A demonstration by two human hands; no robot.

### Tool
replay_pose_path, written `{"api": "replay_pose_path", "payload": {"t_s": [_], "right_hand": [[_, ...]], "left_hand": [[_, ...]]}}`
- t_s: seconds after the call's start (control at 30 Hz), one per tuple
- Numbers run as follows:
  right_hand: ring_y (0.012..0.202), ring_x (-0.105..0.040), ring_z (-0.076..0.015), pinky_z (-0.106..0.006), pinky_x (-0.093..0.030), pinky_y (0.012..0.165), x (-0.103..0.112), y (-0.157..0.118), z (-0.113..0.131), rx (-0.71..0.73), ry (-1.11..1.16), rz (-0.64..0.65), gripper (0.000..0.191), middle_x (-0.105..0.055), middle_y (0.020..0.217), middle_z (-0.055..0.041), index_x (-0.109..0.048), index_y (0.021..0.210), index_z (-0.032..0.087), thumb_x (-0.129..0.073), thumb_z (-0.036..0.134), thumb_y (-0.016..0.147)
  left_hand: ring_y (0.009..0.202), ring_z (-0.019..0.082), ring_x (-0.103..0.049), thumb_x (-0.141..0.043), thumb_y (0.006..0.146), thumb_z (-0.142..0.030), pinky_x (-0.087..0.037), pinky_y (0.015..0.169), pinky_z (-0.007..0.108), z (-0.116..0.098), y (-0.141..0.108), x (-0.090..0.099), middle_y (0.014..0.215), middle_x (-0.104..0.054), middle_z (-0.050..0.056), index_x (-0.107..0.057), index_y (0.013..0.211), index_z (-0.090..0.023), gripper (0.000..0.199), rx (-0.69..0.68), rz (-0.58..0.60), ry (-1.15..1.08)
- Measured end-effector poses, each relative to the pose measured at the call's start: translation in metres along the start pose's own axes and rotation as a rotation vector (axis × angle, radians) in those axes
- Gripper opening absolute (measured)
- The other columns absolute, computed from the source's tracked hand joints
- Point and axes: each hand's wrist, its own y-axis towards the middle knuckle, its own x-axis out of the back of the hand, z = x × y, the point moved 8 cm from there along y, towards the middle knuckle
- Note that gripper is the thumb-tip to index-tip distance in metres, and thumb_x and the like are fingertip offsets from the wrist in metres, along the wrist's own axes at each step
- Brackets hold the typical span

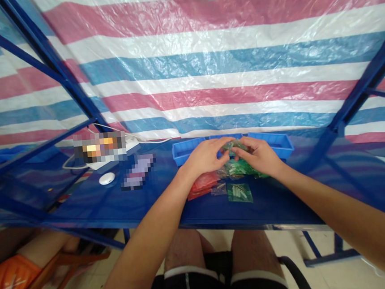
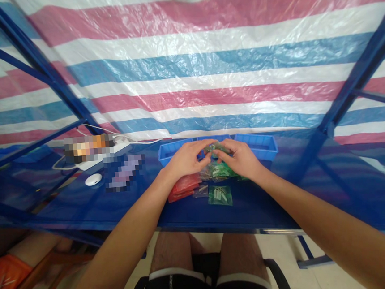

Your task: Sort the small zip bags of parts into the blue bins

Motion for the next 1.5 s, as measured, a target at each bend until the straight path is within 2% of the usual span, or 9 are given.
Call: {"api": "replay_pose_path", "payload": {"t_s": [0.1, 0.2, 0.33, 0.5, 0.77, 0.93, 1.1, 1.27, 1.5], "right_hand": [[0.08, -0.074, -0.0246, -0.04, -0.06, 0.078, -0.005, 0.001, -0.01, -0.065, 0.263, -0.016, 0.033, -0.077, 0.092, -0.0029, -0.069, 0.113, 0.029, -0.072, 0.055, 0.094], [0.08, -0.077, -0.024, -0.04, -0.063, 0.08, -0.003, 0.004, -0.022, -0.124, 0.436, -0.077, 0.038, -0.077, 0.093, -0.0012, -0.063, 0.108, 0.029, -0.082, 0.053, 0.086], [0.077, -0.076, -0.0244, -0.039, -0.063, 0.074, 0.008, 0.006, -0.028, -0.149, 0.408, -0.146, 0.033, -0.077, 0.087, -0.0022, -0.067, 0.1, 0.027, -0.084, 0.05, 0.084], [0.073, -0.075, -0.0239, -0.04, -0.062, 0.074, 0.011, 0.004, -0.029, -0.19, 0.393, -0.174, 0.03, -0.079, 0.086, -0.0022, -0.073, 0.1, 0.026, -0.085, 0.048, 0.083], [0.061, -0.068, -0.0207, -0.038, -0.058, 0.065, 0.011, 0.001, -0.03, -0.205, 0.395, -0.183, 0.031, -0.077, 0.077, -0.0015, -0.074, 0.096, 0.026, -0.087, 0.05, 0.081], [0.064, -0.07, -0.0211, -0.037, -0.06, 0.063, 0.009, 0.001, -0.026, -0.197, 0.479, -0.186, 0.034, -0.074, 0.077, -0.0006, -0.069, 0.091, 0.027, -0.089, 0.051, 0.079], [0.074, -0.073, -0.0216, -0.038, -0.063, 0.077, 0.008, 0.001, -0.021, -0.189, 0.505, -0.166, 0.036, -0.076, 0.083, 0.0002, -0.072, 0.098, 0.028, -0.092, 0.049, 0.076], [0.097, -0.074, -0.0236, -0.041, -0.059, 0.099, -0.003, 0.001, -0.013, -0.174, 0.491, -0.009, 0.027, -0.08, 0.105, -0.003, -0.079, 0.101, 0.025, -0.082, 0.049, 0.088], [0.085, -0.072, -0.0225, -0.037, -0.063, 0.079, 0.02, 0.002, -0.018, -0.154, 0.366, -0.275, 0.033, -0.078, 0.096, -0.0043, -0.076, 0.1, 0.026, -0.08, 0.055, 0.087]], "left_hand": [[0.111, 0.025, -0.073, -0.056, 0.1, -0.028, -0.056, 0.104, 0.041, 0.004, 0.0, 0.001, 0.135, -0.073, 0.009, -0.059, 0.145, -0.021, 0.045, 0.003, -0.049, 0.006], [0.103, 0.023, -0.074, -0.054, 0.103, -0.032, -0.057, 0.101, 0.04, 0.008, -0.001, 0.001, 0.134, -0.072, 0.01, -0.055, 0.148, -0.021, 0.046, 0.021, -0.082, 0.006], [0.113, 0.025, -0.069, -0.056, 0.103, -0.029, -0.056, 0.103, 0.041, 0.007, -0.002, 0.004, 0.137, -0.067, 0.013, -0.051, 0.15, -0.02, 0.048, 0.019, -0.159, -0.007], [0.133, 0.03, -0.058, -0.055, 0.103, -0.029, -0.053, 0.109, 0.048, 0.005, -0.002, 0.008, 0.144, -0.058, 0.015, -0.061, 0.137, -0.023, 0.035, 0.004, -0.248, 0.084], [0.118, 0.025, -0.064, -0.051, 0.107, -0.03, -0.055, 0.103, 0.045, 0.001, -0.002, 0.009, 0.124, -0.067, 0.011, -0.061, 0.133, -0.023, 0.029, -0.028, -0.284, 0.051], [0.118, 0.025, -0.065, -0.057, 0.104, -0.034, -0.055, 0.104, 0.045, -0.005, -0.001, 0.004, 0.12, -0.068, 0.011, -0.064, 0.125, -0.022, 0.024, -0.093, -0.232, -0.002], [0.118, 0.028, -0.065, -0.068, 0.098, -0.038, -0.055, 0.104, 0.048, -0.006, 0.0, -0.001, 0.123, -0.069, 0.013, -0.062, 0.126, -0.021, 0.033, -0.084, -0.197, -0.046], [0.11, 0.025, -0.069, -0.068, 0.098, -0.031, -0.057, 0.099, 0.043, 0.003, 0.002, -0.003, 0.12, -0.072, 0.012, -0.063, 0.126, -0.018, 0.031, -0.034, -0.201, -0.102], [0.099, 0.02, -0.074, -0.067, 0.099, -0.025, -0.061, 0.092, 0.037, 0.018, 0.004, 0.004, 0.111, -0.078, 0.007, -0.068, 0.121, -0.02, 0.023, 0.114, -0.298, -0.245]]}}
